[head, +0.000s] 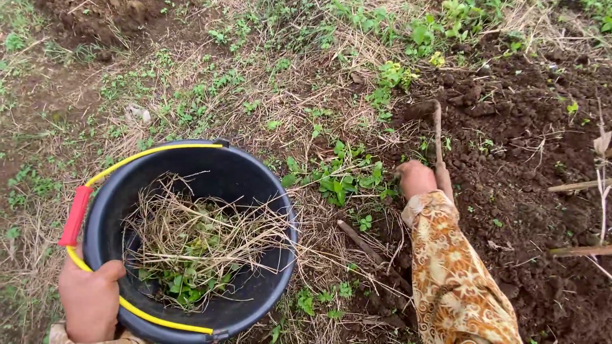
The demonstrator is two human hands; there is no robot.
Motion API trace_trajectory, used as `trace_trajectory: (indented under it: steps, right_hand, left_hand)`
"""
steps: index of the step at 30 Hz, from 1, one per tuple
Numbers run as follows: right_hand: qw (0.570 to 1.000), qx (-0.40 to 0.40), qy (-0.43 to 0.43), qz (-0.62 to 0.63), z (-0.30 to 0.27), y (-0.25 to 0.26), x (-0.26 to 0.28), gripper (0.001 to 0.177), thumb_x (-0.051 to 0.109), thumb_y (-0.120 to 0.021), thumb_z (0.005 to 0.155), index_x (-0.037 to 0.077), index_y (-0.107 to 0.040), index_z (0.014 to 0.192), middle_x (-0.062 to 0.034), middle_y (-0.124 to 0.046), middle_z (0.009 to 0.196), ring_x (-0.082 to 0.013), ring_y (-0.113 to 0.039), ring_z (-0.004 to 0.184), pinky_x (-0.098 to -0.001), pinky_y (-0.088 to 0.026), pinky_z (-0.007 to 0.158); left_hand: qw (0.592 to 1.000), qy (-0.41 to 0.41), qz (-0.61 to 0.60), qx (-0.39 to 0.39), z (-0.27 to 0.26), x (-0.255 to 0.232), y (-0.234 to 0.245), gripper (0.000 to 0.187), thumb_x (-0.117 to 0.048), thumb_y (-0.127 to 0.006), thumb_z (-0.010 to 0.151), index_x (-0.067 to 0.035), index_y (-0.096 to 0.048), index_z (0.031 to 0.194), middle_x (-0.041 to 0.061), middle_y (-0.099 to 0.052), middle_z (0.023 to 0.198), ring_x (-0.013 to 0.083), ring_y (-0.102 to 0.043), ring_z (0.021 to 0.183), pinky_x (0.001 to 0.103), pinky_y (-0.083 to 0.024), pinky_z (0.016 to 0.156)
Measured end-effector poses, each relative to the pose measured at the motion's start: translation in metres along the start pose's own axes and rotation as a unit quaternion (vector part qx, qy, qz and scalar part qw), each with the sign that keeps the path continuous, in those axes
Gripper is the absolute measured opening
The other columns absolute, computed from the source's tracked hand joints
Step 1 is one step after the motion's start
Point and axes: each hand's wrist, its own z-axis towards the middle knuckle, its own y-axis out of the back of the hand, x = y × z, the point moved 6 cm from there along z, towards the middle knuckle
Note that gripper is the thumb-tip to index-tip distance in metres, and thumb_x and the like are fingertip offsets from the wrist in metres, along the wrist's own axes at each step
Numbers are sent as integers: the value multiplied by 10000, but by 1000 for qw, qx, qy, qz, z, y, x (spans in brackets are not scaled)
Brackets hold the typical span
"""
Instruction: Removing weeds from soil around plants using a hand hoe and placing them into a bucket.
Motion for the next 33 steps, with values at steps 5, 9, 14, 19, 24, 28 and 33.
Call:
trace_trajectory:
  steps: [5, 9, 14, 19, 24, 28, 33]
  right_hand:
    - [550, -119, -25, -826, -2, -84, 45, 231, 164, -393, 880, 161, -622, 909, -2, -617, 963, -180, -575, 896, -505, -280, 992]
    - [423, 52, -86, -901, 37, -48, -43, 884, 312, -756, 542, 312, -294, 1296, -122, -342, 1210, -260, -478, 943, -396, -492, 782]
    - [459, 104, -19, -882, 68, -19, -74, 161, 130, -488, 832, 136, -594, 952, -95, -574, 881, -195, -587, 725, -305, -530, 737]
    - [572, -29, 30, -819, 80, -45, -13, 163, 30, -515, 802, 49, -627, 920, -146, -581, 776, -222, -567, 633, -287, -510, 676]
    - [519, -12, -21, -855, 79, -101, -16, 188, 103, -535, 807, 152, -634, 959, -118, -571, 849, -205, -564, 687, -308, -514, 709]
    - [507, 98, -112, -849, 86, -80, -96, 695, 125, -573, 690, 398, -287, 1261, -78, -129, 1370, -272, -255, 1040, -431, -273, 843]
    - [471, 114, 46, -874, 105, -47, -129, 238, 34, -536, 746, 160, -597, 939, -42, -524, 1010, -204, -489, 894, -311, -459, 834]
  left_hand:
    - [999, -27, -22, -12, 3, 3, 4, 391, 86, -450, 653, 54, -486, 1042, 116, -489, 742, 201, -396, 558, 276, -329, 515]
    - [999, -41, 29, -17, -2, -8, -1, 364, 64, -488, 629, 70, -504, 993, 150, -504, 706, 248, -410, 537, 319, -347, 512]
    - [999, -32, 39, -4, -3, -14, -2, 304, 66, -481, 620, 67, -514, 922, 151, -510, 665, 251, -416, 520, 324, -355, 499]
    - [1000, -11, -1, -16, -2, 0, 3, 336, 65, -462, 620, 47, -506, 952, 117, -492, 675, 212, -390, 528, 289, -332, 501]
    - [1000, -11, -24, -2, -6, -7, 0, 383, 82, -438, 613, 39, -501, 988, 109, -496, 690, 196, -386, 528, 275, -329, 498]
    - [998, 1, -56, -11, -12, -15, -2, 382, 82, -429, 611, 16, -505, 979, 83, -497, 675, 171, -384, 507, 252, -324, 481]
    - [997, 35, -71, -18, -14, -13, 0, 296, 76, -434, 623, 18, -505, 905, 86, -472, 615, 171, -372, 462, 254, -315, 430]
